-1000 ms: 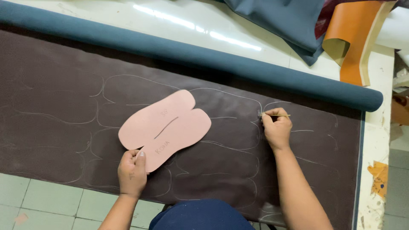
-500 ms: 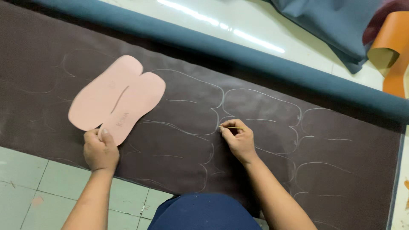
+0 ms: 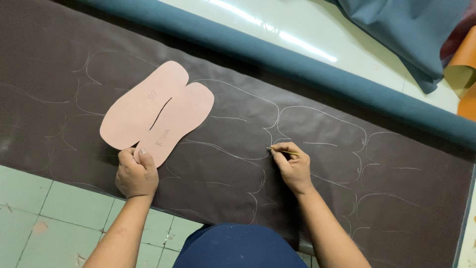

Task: The person places pink paper templates on a dark fabric roll and traces their outlines with a small stick-like tool. They repeat this process multiple times, moving the templates to new positions and drawing additional outlines on the fabric.

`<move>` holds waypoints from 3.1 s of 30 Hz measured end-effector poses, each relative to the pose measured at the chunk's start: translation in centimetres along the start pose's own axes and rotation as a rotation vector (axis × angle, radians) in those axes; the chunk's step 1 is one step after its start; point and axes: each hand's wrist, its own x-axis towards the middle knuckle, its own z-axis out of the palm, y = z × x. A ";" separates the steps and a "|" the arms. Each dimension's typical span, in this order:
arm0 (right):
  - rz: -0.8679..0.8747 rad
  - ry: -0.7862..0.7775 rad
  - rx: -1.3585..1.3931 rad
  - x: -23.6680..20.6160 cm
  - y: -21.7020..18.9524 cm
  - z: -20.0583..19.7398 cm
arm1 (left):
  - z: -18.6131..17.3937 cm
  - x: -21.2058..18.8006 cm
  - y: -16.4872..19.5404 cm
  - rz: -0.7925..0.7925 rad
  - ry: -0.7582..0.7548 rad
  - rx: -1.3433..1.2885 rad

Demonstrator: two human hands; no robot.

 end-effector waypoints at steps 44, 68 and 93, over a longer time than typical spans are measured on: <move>0.005 0.150 0.114 9.3 0.7 -0.8 | 0.7 0.8 0.4 -0.067 -0.029 0.064; -0.068 0.368 -0.100 2.9 -5.9 35.3 | -12.4 26.6 -28.9 0.108 -0.139 -0.124; 0.002 0.242 0.025 4.1 -6.3 35.0 | -11.0 26.6 -28.6 0.165 -0.073 0.024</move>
